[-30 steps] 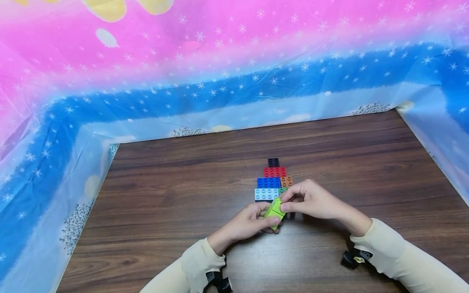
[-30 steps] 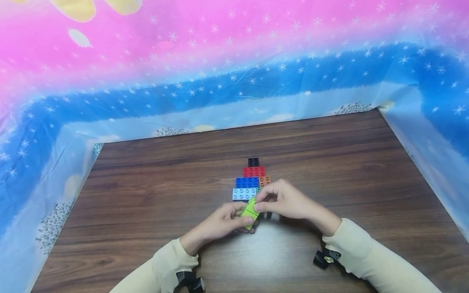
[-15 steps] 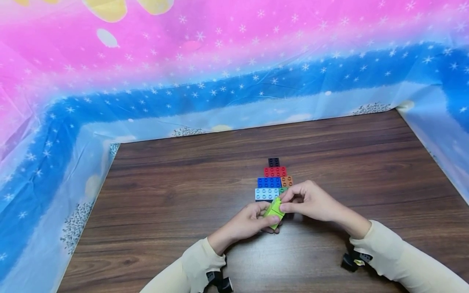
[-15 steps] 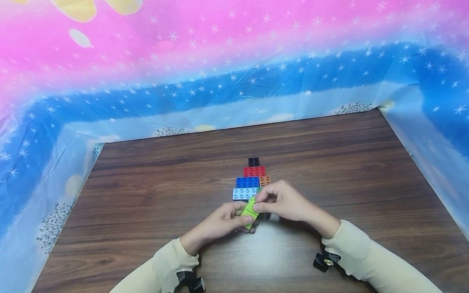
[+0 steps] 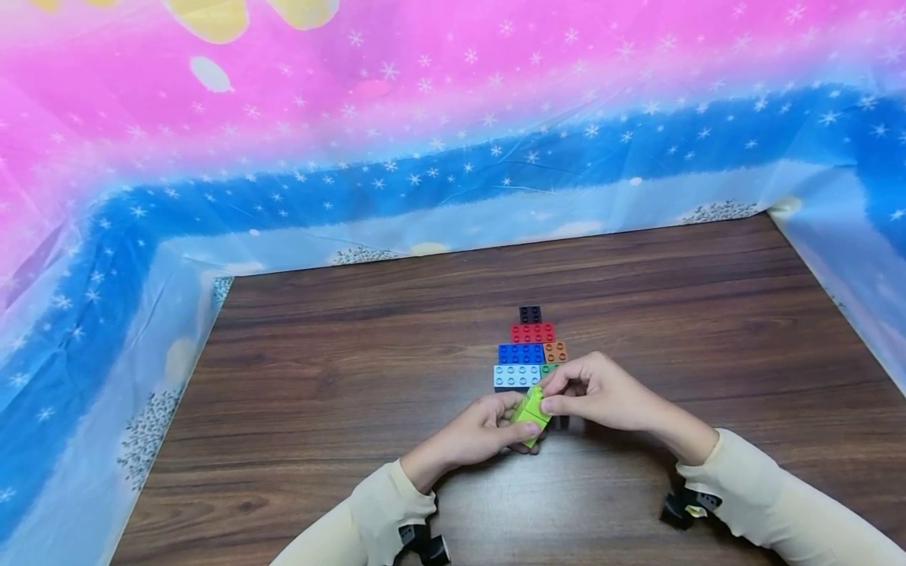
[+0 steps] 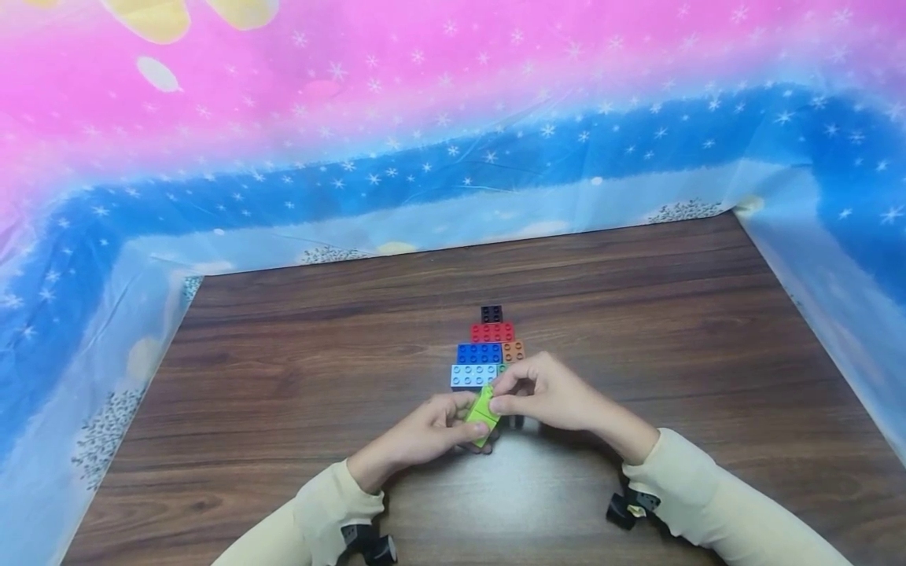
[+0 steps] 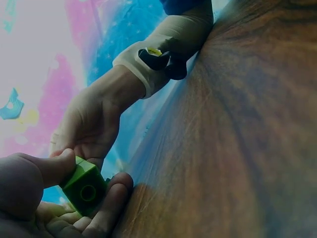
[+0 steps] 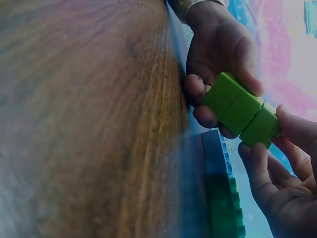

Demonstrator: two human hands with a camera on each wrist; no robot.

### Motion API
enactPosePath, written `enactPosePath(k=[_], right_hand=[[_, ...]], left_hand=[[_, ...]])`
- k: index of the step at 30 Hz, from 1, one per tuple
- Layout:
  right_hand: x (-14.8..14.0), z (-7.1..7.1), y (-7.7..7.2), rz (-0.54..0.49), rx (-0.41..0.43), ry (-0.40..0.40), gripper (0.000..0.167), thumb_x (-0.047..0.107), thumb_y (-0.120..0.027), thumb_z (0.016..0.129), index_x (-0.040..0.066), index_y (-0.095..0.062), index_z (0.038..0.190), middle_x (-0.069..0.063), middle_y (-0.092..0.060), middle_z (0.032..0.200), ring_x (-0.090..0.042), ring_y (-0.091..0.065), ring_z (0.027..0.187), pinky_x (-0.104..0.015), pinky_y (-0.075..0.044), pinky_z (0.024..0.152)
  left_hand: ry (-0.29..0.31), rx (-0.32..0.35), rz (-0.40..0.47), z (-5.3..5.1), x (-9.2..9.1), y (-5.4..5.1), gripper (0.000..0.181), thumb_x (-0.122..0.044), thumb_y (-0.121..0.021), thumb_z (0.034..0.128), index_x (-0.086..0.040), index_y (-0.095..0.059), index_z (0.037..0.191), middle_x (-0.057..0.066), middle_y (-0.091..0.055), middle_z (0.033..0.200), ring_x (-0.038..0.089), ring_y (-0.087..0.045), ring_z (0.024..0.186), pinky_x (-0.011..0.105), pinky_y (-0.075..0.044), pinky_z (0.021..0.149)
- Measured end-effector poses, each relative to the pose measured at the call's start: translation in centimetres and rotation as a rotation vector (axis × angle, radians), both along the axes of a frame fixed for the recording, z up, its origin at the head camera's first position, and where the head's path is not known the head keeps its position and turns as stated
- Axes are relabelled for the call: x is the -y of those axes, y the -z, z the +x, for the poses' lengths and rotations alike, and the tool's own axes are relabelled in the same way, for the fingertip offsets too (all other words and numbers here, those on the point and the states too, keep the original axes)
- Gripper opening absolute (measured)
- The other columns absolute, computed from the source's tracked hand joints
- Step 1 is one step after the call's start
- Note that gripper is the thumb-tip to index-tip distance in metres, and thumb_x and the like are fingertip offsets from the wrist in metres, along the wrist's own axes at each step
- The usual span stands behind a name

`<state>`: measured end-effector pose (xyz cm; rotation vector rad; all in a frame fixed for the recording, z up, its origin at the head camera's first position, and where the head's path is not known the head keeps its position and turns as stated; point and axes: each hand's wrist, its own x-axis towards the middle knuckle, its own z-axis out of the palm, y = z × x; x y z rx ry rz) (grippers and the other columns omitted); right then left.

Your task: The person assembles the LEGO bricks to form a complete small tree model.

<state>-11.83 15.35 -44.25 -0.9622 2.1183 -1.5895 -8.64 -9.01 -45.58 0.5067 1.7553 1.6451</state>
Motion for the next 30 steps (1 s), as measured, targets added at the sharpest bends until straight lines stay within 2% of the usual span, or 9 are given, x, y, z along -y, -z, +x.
enactPosePath(k=[5, 8, 13, 21, 26, 30], right_hand=[[0.01, -0.22, 0.26, -0.023, 0.027, -0.001, 0.009, 0.002, -0.075, 0.096, 0.008, -0.079, 0.092, -0.007, -0.079, 0.107, -0.016, -0.073, 0.099, -0.031, -0.061, 0.088], [0.06, -0.26, 0.23, -0.031, 0.052, -0.004, 0.006, 0.003, -0.076, 0.096, 0.007, -0.079, 0.092, -0.008, -0.079, 0.107, -0.017, -0.074, 0.099, -0.031, -0.061, 0.088], [0.06, -0.20, 0.06, -0.037, 0.084, -0.018, 0.003, 0.004, -0.078, 0.095, 0.002, -0.078, 0.093, -0.011, -0.078, 0.106, -0.016, -0.074, 0.096, -0.031, -0.063, 0.081], [-0.02, -0.17, -0.01, -0.045, 0.077, -0.051, 0.004, 0.005, -0.077, 0.096, 0.002, -0.078, 0.094, -0.011, -0.078, 0.104, -0.014, -0.073, 0.091, -0.029, -0.063, 0.075], [-0.19, -0.37, 0.35, -0.086, 0.094, -0.078, 0.006, 0.003, -0.077, 0.096, -0.003, -0.076, 0.095, -0.015, -0.078, 0.104, -0.011, -0.073, 0.088, -0.027, -0.062, 0.073], [-0.04, -0.29, 0.32, -0.078, 0.109, -0.058, 0.006, 0.003, -0.077, 0.096, -0.003, -0.077, 0.096, -0.015, -0.078, 0.106, -0.013, -0.074, 0.092, -0.029, -0.063, 0.077]], left_hand=[[-0.019, 0.034, 0.027, -0.04, 0.01, 0.07, 0.030, -0.002, -0.058, 0.1065, 0.016, -0.054, 0.130, 0.029, -0.070, 0.108, 0.013, -0.071, 0.086, 0.034, -0.063, 0.085], [-0.025, 0.041, 0.027, -0.02, -0.05, 0.04, 0.030, -0.002, -0.058, 0.1066, 0.016, -0.054, 0.130, 0.029, -0.070, 0.107, 0.012, -0.071, 0.085, 0.034, -0.063, 0.084], [-0.020, 0.010, -0.009, 0.07, -0.07, -0.07, 0.029, -0.004, -0.059, 0.1065, 0.015, -0.056, 0.128, 0.024, -0.071, 0.102, 0.012, -0.071, 0.083, 0.032, -0.063, 0.081], [0.005, -0.038, -0.031, 0.09, -0.16, -0.25, 0.020, -0.003, -0.060, 0.1058, 0.014, -0.060, 0.118, 0.023, -0.070, 0.098, 0.013, -0.070, 0.082, 0.030, -0.063, 0.078], [-0.001, -0.007, -0.018, 0.08, -0.14, -0.22, 0.024, -0.002, -0.061, 0.1058, 0.013, -0.060, 0.124, 0.023, -0.071, 0.102, 0.012, -0.071, 0.082, 0.027, -0.062, 0.077], [-0.012, 0.021, -0.006, 0.11, 0.03, -0.19, 0.028, -0.002, -0.061, 0.1059, 0.013, -0.057, 0.129, 0.024, -0.072, 0.106, 0.014, -0.072, 0.083, 0.029, -0.063, 0.079]])
